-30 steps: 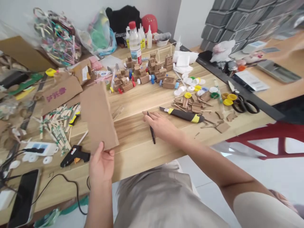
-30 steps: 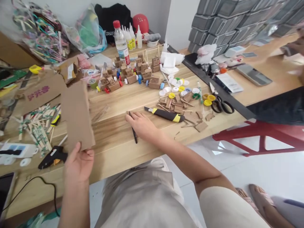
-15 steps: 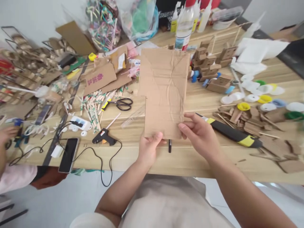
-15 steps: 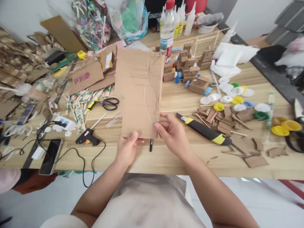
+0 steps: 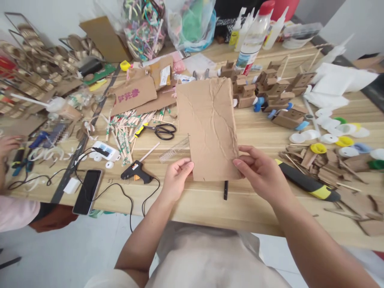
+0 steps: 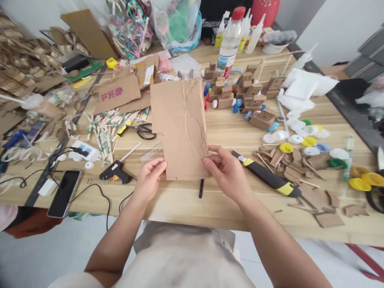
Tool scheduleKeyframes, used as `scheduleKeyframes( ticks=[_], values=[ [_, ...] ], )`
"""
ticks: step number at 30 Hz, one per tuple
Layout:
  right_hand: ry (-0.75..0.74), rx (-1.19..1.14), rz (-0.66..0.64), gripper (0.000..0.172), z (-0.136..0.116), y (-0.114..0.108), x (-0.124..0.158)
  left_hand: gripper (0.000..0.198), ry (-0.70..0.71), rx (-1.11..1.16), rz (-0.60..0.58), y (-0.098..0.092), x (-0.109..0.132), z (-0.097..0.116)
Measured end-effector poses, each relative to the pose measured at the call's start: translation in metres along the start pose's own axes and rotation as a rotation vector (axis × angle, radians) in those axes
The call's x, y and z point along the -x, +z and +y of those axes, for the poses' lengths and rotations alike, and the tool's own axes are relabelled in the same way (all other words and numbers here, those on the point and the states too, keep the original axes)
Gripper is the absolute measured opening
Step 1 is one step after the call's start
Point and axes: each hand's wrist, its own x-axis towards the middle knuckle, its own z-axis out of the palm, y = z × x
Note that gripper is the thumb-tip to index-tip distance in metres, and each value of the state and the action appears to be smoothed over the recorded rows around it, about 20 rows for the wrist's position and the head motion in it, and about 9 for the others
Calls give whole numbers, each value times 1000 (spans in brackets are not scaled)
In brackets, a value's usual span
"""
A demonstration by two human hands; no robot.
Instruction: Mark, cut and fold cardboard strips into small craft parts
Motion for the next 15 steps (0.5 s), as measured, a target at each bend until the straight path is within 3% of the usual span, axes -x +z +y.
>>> scheduleKeyframes(
  ticks=[10, 15],
  values=[
    [-21, 63, -44, 45, 3, 2, 1, 41, 17, -100, -11, -3, 6, -3],
    [-136, 324, -181, 30, -1, -13, 0, 56, 129, -235, 55, -8, 3, 1]
  ],
)
